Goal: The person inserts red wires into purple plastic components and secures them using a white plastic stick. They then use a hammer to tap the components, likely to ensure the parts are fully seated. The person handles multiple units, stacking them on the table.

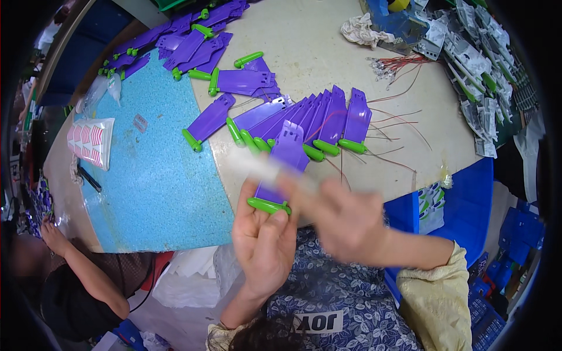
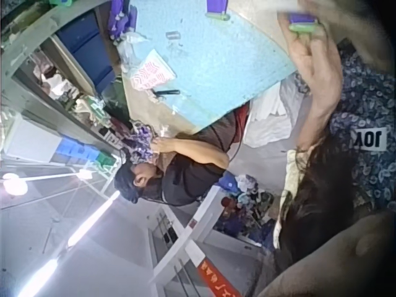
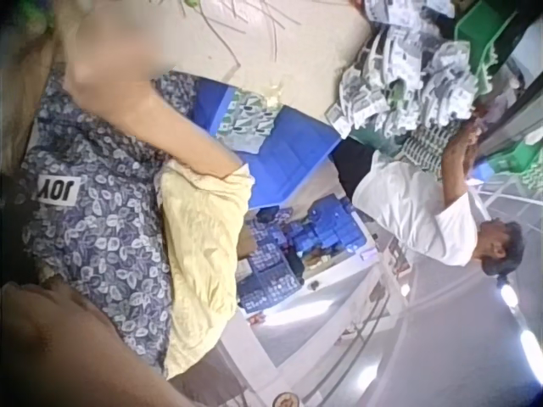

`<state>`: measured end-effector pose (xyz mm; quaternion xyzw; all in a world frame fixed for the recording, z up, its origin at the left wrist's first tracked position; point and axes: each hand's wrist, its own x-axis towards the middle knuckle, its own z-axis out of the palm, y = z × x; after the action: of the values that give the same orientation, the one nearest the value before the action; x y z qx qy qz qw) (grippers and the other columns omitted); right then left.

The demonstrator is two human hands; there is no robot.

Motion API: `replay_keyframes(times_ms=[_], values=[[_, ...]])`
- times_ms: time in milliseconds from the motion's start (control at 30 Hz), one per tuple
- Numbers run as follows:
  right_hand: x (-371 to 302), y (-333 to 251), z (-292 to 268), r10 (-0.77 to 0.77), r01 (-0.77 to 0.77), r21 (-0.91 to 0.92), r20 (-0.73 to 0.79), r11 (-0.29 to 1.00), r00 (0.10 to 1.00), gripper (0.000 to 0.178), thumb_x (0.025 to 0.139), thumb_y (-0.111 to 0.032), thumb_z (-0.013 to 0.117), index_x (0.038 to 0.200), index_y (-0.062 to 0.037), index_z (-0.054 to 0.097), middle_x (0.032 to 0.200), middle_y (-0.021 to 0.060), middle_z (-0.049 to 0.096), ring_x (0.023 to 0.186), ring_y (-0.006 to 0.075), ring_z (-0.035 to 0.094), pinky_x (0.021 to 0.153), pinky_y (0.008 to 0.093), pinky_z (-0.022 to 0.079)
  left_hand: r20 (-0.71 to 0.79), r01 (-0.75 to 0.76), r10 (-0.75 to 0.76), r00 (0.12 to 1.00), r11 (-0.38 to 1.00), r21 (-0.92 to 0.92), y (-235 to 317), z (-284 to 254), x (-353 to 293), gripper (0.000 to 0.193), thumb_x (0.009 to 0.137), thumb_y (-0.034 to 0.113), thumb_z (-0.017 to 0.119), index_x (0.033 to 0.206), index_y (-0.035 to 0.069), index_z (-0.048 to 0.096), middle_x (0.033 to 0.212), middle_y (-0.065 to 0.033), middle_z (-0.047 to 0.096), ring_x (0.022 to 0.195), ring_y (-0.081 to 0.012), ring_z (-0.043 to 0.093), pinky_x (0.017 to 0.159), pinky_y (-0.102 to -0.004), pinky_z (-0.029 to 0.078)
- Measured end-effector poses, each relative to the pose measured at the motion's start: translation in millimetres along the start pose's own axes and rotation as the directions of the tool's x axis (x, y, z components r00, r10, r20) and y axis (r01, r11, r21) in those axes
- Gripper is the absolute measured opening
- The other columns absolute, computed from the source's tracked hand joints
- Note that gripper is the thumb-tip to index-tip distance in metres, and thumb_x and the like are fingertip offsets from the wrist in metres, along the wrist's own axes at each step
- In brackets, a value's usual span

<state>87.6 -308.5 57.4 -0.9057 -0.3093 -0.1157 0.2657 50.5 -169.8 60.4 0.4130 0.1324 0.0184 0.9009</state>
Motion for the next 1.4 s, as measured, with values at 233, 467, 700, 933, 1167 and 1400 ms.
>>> replay_keyframes(times_ms=[233,467,700,933,1167,1400], values=[[-9,-16,3,-0.023,0.019,0.138,0.028,0.99,0.999,0.052,0.08,-0.012,0.057,0.133,-0.0118,0.062,0.077,0.0029,0.052,0.051,0.0097,0.053,0.038,0.0278,0.042,-0.005,0.032,-0.032,0.999,0.999,-0.032,1,-2,-3,0.064,0.089,-0.009,0.039,0.15,-0.01,0.018,0.146,-0.0257,0.039,0.139,-0.034,0.039,0.118,-0.0515,0.028],[39,39,-27,0.506,-0.39,0.644,0.005,0.658,0.862,0.032,0.09,-0.008,0.068,0.121,-0.0026,0.066,0.079,0.0033,0.064,0.065,0.0078,0.055,0.055,0.025,0.043,0.071,0.105,-0.109,0.992,0.993,0.049,23,-10,5,0.062,0.088,-0.007,0.043,0.147,-0.011,0.025,0.14,-0.0265,0.045,0.13,-0.0361,0.049,0.111,-0.0526,0.04],[37,18,-41,0.421,-0.703,0.676,0.584,0.221,0.694,0.017,0.088,-0.009,0.073,0.098,0.0038,0.07,0.074,0.0022,0.065,0.059,0.0046,0.052,0.052,0.0211,0.039,0.043,0.168,-0.227,0.973,0.822,0.544,46,-10,23,0.047,0.105,0.03,0.045,0.123,-0.013,0.056,0.101,-0.0203,0.069,0.096,-0.0269,0.07,0.079,-0.037,0.06],[22,-5,-46,0.59,-0.539,0.842,0.418,0.035,0.691,0.006,0.09,0.001,0.067,0.093,0.0064,0.067,0.068,0.0081,0.064,0.05,0.0085,0.055,0.046,0.0225,0.039,0.102,0.213,-0.211,0.972,0.977,-0.005,62,-8,32,0.099,0.098,0.069,0.008,0.126,-0.015,0.053,0.115,-0.0278,0.065,0.109,-0.0411,0.064,0.091,-0.0486,0.056],[7,-18,-41,0.579,-0.412,0.906,0.282,0.102,0.765,0.007,0.091,0.003,0.063,0.096,0.0078,0.063,0.072,0.0112,0.065,0.052,0.011,0.058,0.046,0.0225,0.043,0.053,0.161,-0.181,0.982,0.95,0.268,52,11,13,0.049,0.104,0.031,0.043,0.125,-0.013,0.05,0.118,-0.0329,0.062,0.112,-0.0393,0.063,0.088,-0.0477,0.058],[-3,-22,-43,0.612,-0.376,0.927,0.293,0.008,0.734,0.006,0.091,0.004,0.063,0.095,0.0077,0.06,0.078,0.0144,0.066,0.052,0.0124,0.059,0.045,0.0231,0.045,0.114,0.135,-0.142,0.983,0.989,0.063,44,24,0,0.063,0.084,-0.016,0.063,0.138,-0.004,0.032,0.133,-0.0349,0.051,0.119,-0.0376,0.059,0.099,-0.0439,0.053]])
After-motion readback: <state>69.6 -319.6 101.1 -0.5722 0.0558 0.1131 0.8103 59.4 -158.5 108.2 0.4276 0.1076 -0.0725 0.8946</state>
